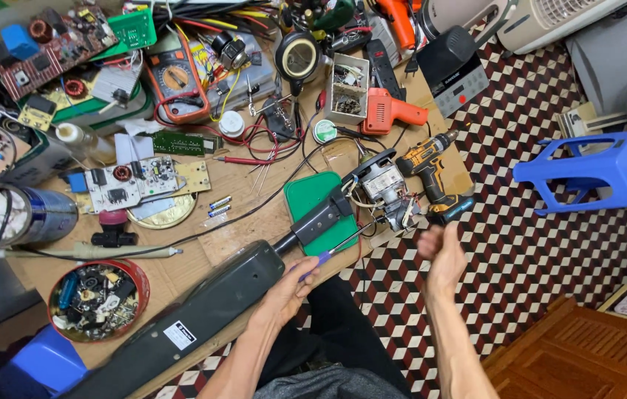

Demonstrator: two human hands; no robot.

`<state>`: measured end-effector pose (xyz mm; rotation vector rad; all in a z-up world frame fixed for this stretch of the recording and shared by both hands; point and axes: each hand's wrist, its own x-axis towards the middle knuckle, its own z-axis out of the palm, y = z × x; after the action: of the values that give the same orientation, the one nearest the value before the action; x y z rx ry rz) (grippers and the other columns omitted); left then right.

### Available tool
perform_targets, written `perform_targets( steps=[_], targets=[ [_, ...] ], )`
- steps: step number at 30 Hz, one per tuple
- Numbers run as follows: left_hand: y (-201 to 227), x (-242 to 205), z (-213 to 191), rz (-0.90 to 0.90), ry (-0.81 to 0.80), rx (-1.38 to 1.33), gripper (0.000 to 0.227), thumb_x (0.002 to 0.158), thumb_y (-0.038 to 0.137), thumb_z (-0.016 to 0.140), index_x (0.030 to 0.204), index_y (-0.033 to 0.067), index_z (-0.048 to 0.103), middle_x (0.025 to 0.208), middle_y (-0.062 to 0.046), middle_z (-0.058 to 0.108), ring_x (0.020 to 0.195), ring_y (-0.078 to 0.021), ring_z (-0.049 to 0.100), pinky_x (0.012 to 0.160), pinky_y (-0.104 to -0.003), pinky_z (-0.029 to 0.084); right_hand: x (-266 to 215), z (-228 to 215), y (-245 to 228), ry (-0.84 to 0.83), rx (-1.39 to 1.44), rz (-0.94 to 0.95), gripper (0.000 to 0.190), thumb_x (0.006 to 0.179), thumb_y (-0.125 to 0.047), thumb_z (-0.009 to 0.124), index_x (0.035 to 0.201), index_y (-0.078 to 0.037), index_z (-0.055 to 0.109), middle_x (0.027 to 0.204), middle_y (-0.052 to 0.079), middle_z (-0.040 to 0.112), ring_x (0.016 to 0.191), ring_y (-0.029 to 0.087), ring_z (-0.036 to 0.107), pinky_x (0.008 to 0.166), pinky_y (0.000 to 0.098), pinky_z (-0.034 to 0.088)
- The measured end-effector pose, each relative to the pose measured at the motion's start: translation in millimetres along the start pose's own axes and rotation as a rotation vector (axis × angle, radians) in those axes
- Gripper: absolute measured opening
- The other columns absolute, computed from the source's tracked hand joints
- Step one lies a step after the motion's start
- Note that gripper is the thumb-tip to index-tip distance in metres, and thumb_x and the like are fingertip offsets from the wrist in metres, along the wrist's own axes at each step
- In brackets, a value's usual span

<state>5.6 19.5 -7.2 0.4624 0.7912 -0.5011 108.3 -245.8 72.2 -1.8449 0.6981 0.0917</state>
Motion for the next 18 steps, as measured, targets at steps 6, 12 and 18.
perform_targets(
  steps=[6,12,18],
  targets=[
    [-2.2,5.1,-2.5,-0.047,0.125,-0.021,0.036,0.085,0.027,0.082,0.105,0.0052,0.062,0.079,-0.005,0.063,0.057,-0.0052,0.051,0.041,-0.018,0.033,-40.6,58.1,39.1,-0.331,0.244,0.260,0.037,0.102,-0.033,0.057,0.116,0.000,0.068,0.102,0.011,0.070,0.080,0.015,0.066,0.069,0.0297,0.054],
    [-0.1,14.5,-1.0,0.004,0.115,-0.001,0.038,0.085,0.033,0.081,0.104,0.0082,0.060,0.072,-0.005,0.060,0.048,-0.0058,0.047,0.035,-0.018,0.029,-28.6,88.8,19.5,-0.511,0.526,0.329,0.029,0.100,-0.023,0.060,0.119,-0.001,0.065,0.103,0.011,0.069,0.079,0.014,0.067,0.069,0.0262,0.055],
    [-2.1,7.6,-1.6,-0.012,0.155,-0.005,0.040,0.092,0.039,0.073,0.109,0.0043,0.062,0.084,-0.008,0.064,0.062,-0.0109,0.058,0.048,-0.022,0.044,-23.8,100.5,43.5,-0.415,0.448,0.259,0.027,0.102,-0.021,0.061,0.103,0.006,0.066,0.093,0.015,0.074,0.070,0.014,0.068,0.064,0.0251,0.057]
  ],
)
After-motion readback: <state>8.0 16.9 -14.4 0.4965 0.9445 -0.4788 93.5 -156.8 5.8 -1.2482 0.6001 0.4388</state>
